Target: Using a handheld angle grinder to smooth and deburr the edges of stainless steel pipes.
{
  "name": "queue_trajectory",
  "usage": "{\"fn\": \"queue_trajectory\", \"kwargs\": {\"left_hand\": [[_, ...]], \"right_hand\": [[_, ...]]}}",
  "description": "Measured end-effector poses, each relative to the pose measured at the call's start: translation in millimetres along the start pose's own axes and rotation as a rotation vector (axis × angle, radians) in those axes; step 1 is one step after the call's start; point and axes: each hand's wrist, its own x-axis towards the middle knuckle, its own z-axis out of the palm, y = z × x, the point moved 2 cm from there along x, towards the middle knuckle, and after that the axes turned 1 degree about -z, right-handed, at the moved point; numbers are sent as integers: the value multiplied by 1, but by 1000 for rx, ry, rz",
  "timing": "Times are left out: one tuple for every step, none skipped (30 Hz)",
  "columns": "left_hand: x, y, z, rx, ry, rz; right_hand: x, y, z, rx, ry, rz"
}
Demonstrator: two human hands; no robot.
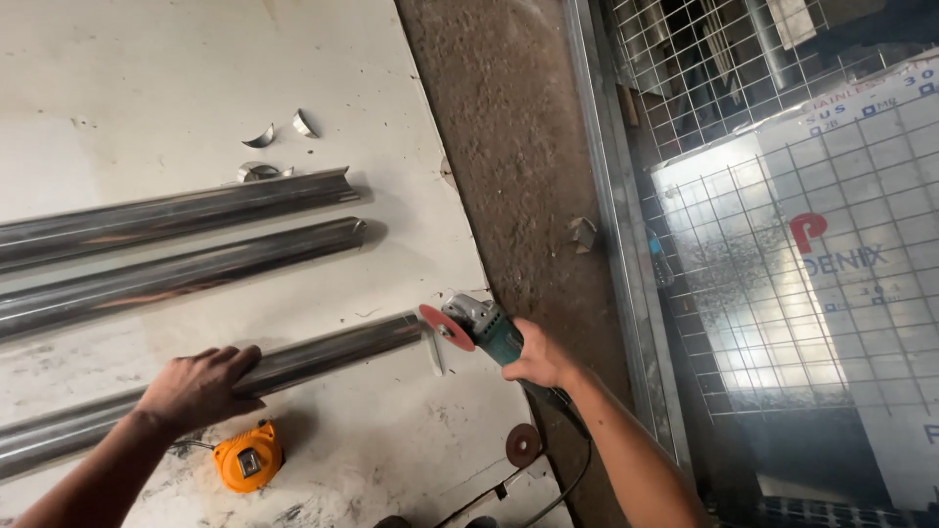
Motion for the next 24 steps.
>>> {"fn": "queue_trajectory", "kwargs": {"left_hand": [[-3,6,-11,-2,-4,3],[-4,9,-22,-11,-25,-51],[-6,12,-33,-19,-45,-105],[-6,12,-29,-17,-44,-104],[-6,12,-27,70,29,-94],[-8,12,-23,154,100,-87],[-8,10,-18,153,98,-88],[-6,8,-13,191,117,-75],[-4,6,-7,229,136,-63],[-5,8,-11,223,131,-63],[-6,10,-14,158,86,-86],[-5,8,-21,97,48,-109],[-5,10,-24,95,48,-110],[-6,12,-27,109,9,-128],[-7,14,-30,123,-30,-146],[-9,16,-31,123,-33,-145],[-10,17,-32,106,-25,-153],[-10,18,-34,91,-13,-163],[-9,17,-35,91,-12,-164],[-10,18,-34,103,-18,-165],[-10,17,-33,115,-24,-167],[-11,19,-35,113,-27,-167],[-13,19,-37,113,-25,-173],[-13,20,-39,112,-20,-180]], "right_hand": [[2,4,0,0,-2,5],[5,7,1,6,-4,-27],[8,10,1,12,-6,-60],[7,4,-1,13,-4,-60],[5,-2,-2,-8,-5,-24],[3,-7,-4,-30,-10,11],[6,-6,-3,-30,-12,11],[8,-5,-3,-30,-14,9],[11,-3,-3,-31,-16,7],[11,-7,-3,-33,-23,12],[11,-10,-4,-54,-35,27],[14,-15,-6,-73,-41,39],[16,-18,-8,-74,-42,39],[17,-20,-8,-74,-48,16],[18,-22,-9,-74,-54,-8],[21,-21,-10,-73,-56,-6],[23,-21,-10,-92,-51,-11],[27,-22,-12,-114,-45,-19],[29,-24,-14,-114,-44,-20],[30,-26,-15,-136,-55,5],[31,-27,-15,-158,-66,31],[34,-24,-15,-159,-69,32],[36,-22,-15,-152,-72,-1],[41,-21,-16,-148,-75,-36]]}}
